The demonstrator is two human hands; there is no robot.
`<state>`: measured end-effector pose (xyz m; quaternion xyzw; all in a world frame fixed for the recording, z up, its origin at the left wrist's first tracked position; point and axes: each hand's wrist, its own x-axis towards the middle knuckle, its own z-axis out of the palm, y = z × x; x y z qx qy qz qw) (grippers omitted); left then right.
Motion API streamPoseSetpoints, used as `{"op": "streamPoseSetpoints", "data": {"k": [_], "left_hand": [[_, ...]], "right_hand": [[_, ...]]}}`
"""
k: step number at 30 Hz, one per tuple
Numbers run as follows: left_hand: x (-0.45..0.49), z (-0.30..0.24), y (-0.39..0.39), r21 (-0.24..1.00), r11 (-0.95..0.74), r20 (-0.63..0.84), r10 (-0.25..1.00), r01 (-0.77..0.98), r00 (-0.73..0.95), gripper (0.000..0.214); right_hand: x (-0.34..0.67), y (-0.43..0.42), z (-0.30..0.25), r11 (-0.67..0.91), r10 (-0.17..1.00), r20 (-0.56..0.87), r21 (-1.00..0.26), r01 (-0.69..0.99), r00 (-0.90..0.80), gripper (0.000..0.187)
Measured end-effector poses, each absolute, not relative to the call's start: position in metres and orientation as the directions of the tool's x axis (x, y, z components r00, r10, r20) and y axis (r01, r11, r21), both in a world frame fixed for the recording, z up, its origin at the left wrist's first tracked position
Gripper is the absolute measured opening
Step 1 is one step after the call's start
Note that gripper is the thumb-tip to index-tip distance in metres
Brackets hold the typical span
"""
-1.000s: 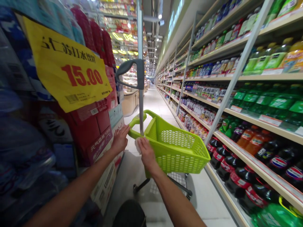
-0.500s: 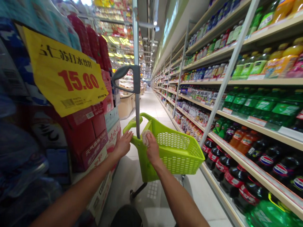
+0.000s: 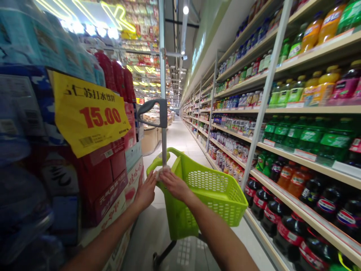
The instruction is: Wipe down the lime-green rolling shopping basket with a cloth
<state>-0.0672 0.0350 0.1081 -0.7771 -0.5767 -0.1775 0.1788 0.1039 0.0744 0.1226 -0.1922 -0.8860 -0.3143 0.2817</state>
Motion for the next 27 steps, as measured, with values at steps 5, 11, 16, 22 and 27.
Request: {"op": "streamPoseSetpoints", "data": {"k": [5, 11, 16, 22, 27], "left_hand": [[-0.066, 0.109, 0.034, -0.076, -0.251, 0.481, 0.839, 0.965, 0.256, 0.068], [-0.065, 0.107, 0.034, -0.099, -0.231, 0.502, 0.828, 0.968, 0.249, 0.069], [-0.062, 0.108, 0.031, -0.076, -0.229, 0.489, 0.839, 0.970, 0.237, 0.069], [-0.061, 0.105, 0.034, -0.092, -0.207, 0.505, 0.833, 0.974, 0.225, 0.070], [-0.062, 0.102, 0.035, -0.086, -0.216, 0.519, 0.823, 0.973, 0.229, 0.071]], "right_hand": [[0.102, 0.088, 0.169, 0.751, 0.132, 0.688, 0.400, 0.525, -0.714, 0.039], [0.096, 0.093, 0.185, 0.757, 0.130, 0.864, 0.231, 0.612, -0.487, 0.033], [0.109, 0.070, 0.096, 0.778, 0.172, 0.774, 0.273, 0.566, -0.609, 0.029], [0.087, 0.094, 0.186, 0.770, 0.219, 0.889, 0.096, 0.631, -0.403, 0.031], [0.086, 0.082, 0.151, 0.808, 0.358, 0.873, -0.110, 0.579, -0.333, 0.032]]}}
